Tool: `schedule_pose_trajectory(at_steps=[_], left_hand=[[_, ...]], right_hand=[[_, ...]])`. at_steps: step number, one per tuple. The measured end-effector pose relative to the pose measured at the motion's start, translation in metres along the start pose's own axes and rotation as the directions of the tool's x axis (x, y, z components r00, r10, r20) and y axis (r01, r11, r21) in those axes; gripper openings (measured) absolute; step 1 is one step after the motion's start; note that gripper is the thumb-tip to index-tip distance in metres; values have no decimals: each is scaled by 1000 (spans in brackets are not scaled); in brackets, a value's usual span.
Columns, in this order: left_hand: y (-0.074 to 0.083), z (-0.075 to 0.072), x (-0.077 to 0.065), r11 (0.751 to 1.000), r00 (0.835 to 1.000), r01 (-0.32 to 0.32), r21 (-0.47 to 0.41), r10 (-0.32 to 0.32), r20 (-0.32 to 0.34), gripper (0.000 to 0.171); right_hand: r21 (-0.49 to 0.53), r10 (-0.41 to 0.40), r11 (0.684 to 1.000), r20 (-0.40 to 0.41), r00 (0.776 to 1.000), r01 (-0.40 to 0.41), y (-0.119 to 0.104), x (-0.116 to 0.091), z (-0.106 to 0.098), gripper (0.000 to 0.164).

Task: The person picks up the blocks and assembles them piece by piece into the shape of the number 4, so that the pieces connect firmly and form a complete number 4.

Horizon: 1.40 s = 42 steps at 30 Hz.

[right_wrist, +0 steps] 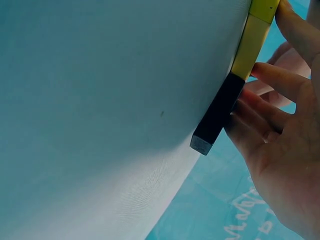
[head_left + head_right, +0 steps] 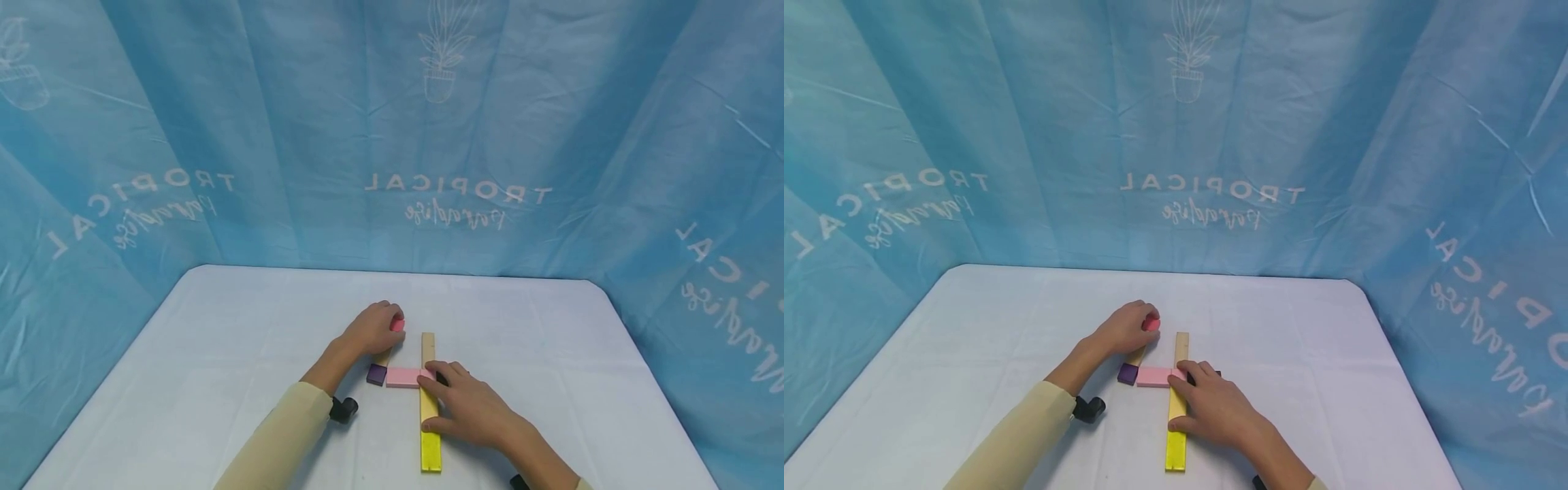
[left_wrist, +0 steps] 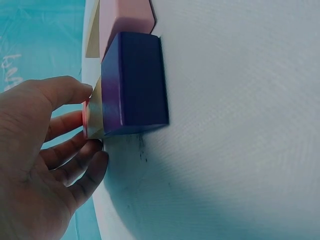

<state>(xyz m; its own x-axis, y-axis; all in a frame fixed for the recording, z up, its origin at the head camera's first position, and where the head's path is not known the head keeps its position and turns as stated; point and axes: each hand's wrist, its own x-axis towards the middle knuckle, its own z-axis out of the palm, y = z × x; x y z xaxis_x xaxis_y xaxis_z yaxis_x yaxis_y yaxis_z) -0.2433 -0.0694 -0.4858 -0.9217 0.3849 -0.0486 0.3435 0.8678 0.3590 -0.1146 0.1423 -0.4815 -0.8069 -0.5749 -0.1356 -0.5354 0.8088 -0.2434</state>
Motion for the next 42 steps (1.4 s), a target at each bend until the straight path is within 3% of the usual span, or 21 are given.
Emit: schedule_pose_trajectory(at_steps=[7,22,34,42], left_hand=[[2,-4,-2,1000,1000,12,-22,-11,10,39],[12,-5,-1,999,999,24,29,-25,21,35],[9,-3,-4,997,998,58,-59,-56,33,41],[5,-8,-8,997,998,50,-61,-48,38,48]], right_hand=[[-1,3,1000,1,1000,-3,-1,0,-1,77],[-5,12,1000,-4,1000,-12,-3,-2,0,75],[22,36,999,2,999,-36,-7,-3,-1,73],[42,37,998,-11,999,-36,-7,-4,0,73]])
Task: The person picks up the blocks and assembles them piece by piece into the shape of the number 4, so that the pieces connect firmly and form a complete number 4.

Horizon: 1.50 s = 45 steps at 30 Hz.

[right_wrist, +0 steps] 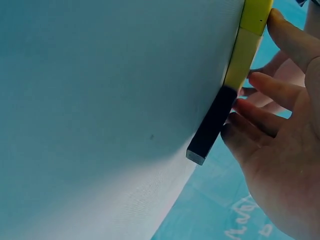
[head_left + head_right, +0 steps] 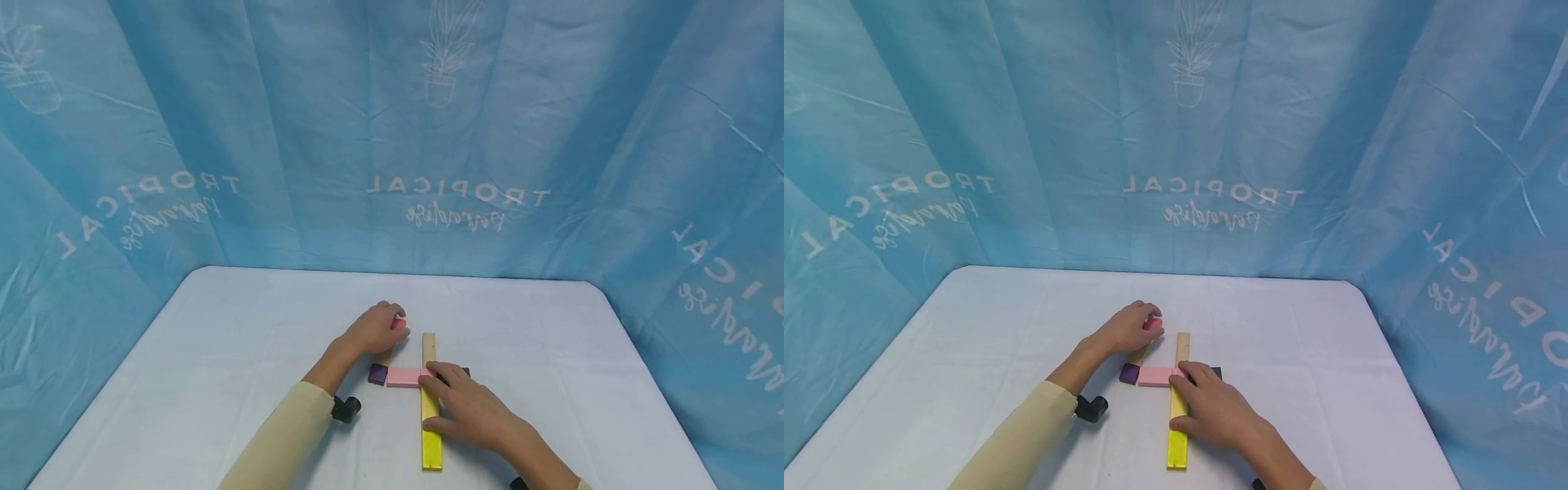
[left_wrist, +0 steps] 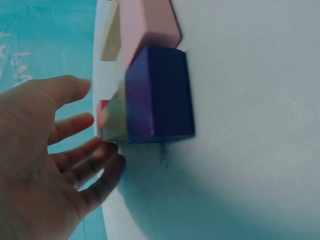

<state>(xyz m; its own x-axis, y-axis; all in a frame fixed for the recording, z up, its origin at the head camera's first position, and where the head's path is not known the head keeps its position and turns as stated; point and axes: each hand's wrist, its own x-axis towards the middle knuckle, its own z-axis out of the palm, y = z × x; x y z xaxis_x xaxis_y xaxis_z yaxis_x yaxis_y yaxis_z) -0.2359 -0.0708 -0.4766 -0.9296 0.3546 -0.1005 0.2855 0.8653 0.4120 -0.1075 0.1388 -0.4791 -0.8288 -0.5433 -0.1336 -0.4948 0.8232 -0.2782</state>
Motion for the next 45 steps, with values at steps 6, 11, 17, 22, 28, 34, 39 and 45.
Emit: schedule_pose_trajectory(at_steps=[6,11,17,22,28,34,39,45], left_hand=[[-9,-7,-9,997,1000,24,-68,-24,-11,62],[-16,-12,-18,993,1000,6,-118,-6,-3,61],[-24,-13,-32,987,999,-29,-157,35,35,63],[-28,-14,-42,994,995,-50,-97,57,79,72],[-27,-15,-54,996,987,-87,-15,88,134,73],[-27,-14,-58,991,983,-129,46,121,137,69],[-25,-14,-58,992,983,-111,52,102,154,68],[-25,-14,-57,993,984,-101,58,91,155,69]], right_hand=[[43,-28,999,-55,998,30,0,-1,4,73],[66,-53,996,-109,993,61,-2,-3,6,68],[120,65,991,-74,995,-56,1,-9,-2,72],[84,130,989,-86,988,-123,10,-17,-4,73],[25,123,992,-128,984,-121,17,-24,-3,68],[19,92,996,-127,988,-90,19,-27,-1,65],[13,88,996,-112,990,-87,19,-27,-1,66],[16,88,996,-105,991,-87,20,-26,-1,65]])
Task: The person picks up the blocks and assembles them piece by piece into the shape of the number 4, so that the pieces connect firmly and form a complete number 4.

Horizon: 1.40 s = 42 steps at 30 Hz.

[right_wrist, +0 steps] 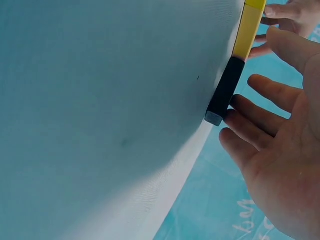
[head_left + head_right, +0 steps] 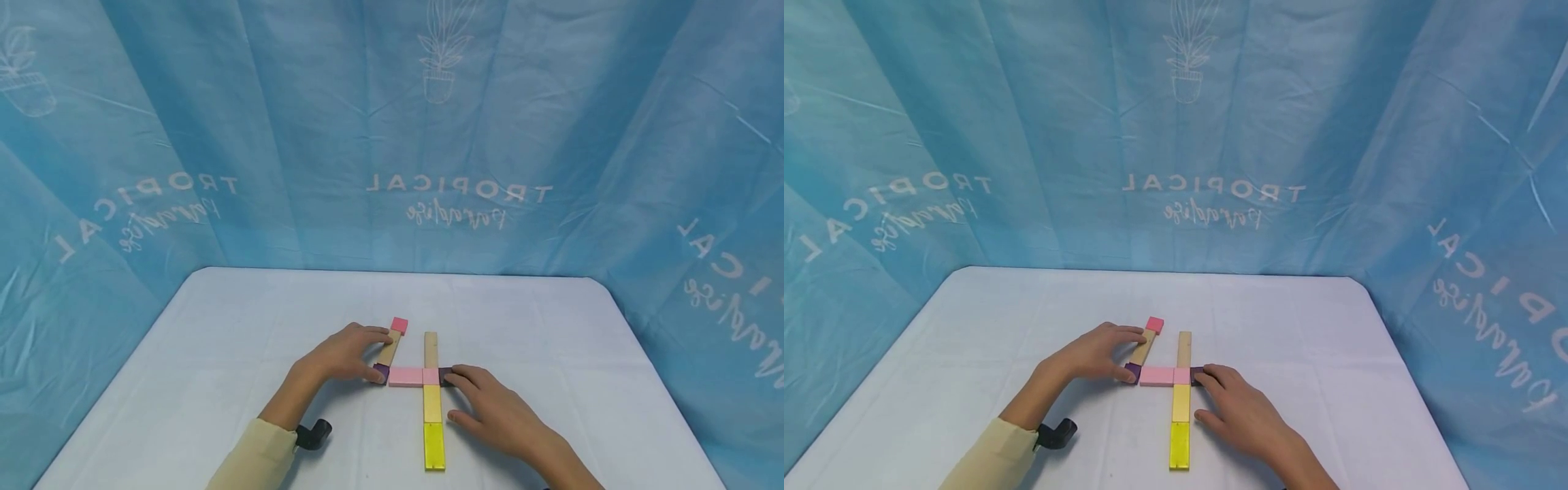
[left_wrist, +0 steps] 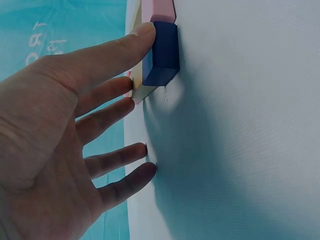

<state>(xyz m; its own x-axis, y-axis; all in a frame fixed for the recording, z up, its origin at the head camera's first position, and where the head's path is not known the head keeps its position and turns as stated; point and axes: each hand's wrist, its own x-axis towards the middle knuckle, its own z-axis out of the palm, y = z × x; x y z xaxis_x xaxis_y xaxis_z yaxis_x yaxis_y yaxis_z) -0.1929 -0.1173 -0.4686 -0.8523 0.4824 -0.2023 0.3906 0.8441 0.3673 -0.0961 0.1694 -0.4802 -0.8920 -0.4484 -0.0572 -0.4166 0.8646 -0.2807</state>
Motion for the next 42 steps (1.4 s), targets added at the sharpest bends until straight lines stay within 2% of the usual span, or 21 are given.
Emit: schedule_pose_trajectory(at_steps=[9,20,28,42], left_hand=[[1,-2,3,1000,1000,-5,7,5,6,71],[-3,-5,9,993,997,-67,100,69,-21,74],[-4,-7,8,995,997,-74,60,74,6,83],[-5,-7,7,997,997,-69,42,68,23,76]], right_hand=[[-9,-23,1000,-12,1000,23,1,-2,1,63],[-35,-47,998,-20,999,46,5,-1,4,60],[-51,-53,997,-15,998,52,5,-1,4,57],[-59,-47,997,-9,999,47,3,0,3,58]])
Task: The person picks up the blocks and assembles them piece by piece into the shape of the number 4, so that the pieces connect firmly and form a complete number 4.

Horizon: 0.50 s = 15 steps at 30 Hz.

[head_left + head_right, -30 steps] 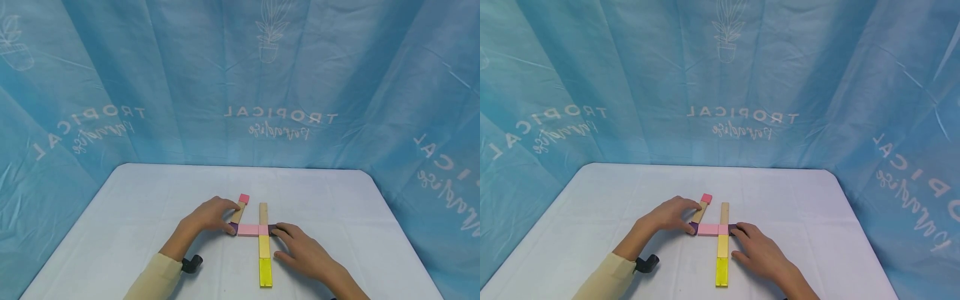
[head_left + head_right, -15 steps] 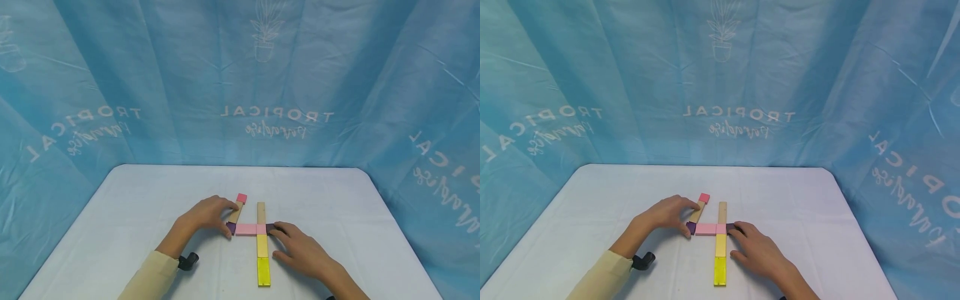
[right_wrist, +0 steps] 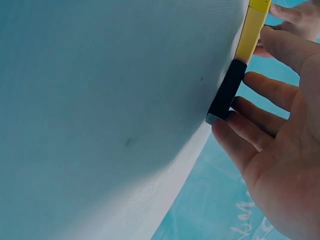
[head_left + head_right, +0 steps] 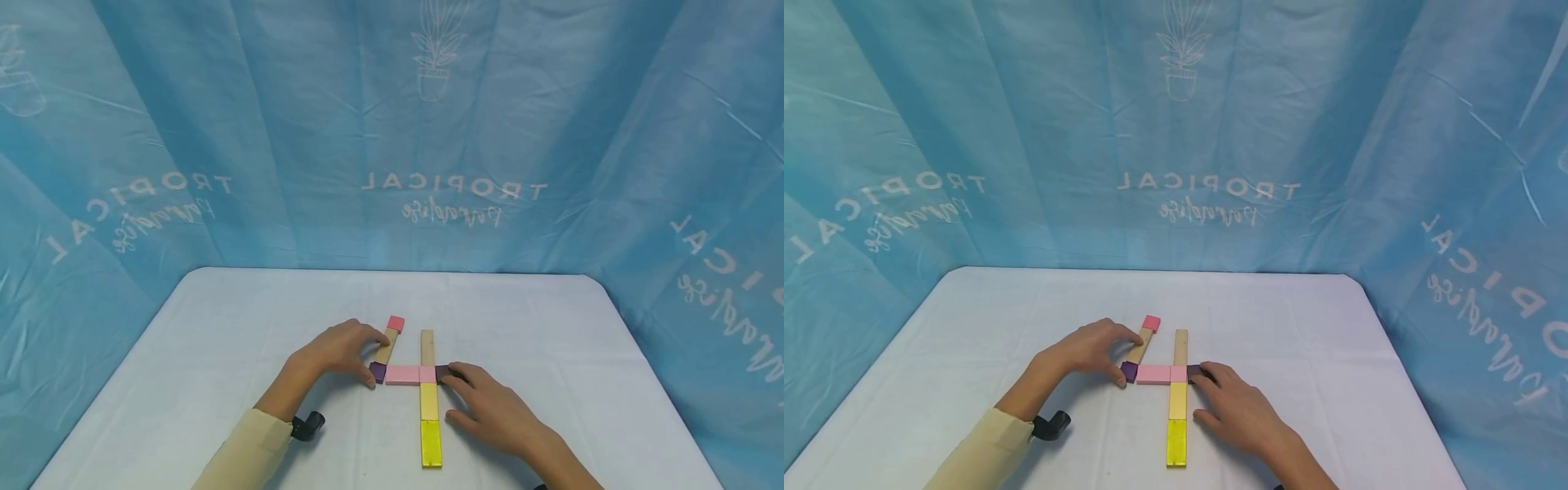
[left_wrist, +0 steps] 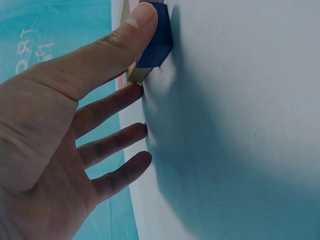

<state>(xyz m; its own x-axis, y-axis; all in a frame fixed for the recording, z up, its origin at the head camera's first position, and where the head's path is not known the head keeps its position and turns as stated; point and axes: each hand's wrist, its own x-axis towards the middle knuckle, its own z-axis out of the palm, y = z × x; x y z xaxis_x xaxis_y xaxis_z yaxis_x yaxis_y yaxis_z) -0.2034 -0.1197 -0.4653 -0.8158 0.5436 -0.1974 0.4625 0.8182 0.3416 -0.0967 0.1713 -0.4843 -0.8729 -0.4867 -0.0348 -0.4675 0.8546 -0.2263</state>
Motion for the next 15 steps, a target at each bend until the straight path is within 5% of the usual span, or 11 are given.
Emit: schedule_pose_trajectory(at_steps=[15], left_hand=[[1,-1,0,1000,1000,-12,-12,12,5,75]], right_hand=[[17,8,1000,-62,998,-7,0,-1,-1,57]])
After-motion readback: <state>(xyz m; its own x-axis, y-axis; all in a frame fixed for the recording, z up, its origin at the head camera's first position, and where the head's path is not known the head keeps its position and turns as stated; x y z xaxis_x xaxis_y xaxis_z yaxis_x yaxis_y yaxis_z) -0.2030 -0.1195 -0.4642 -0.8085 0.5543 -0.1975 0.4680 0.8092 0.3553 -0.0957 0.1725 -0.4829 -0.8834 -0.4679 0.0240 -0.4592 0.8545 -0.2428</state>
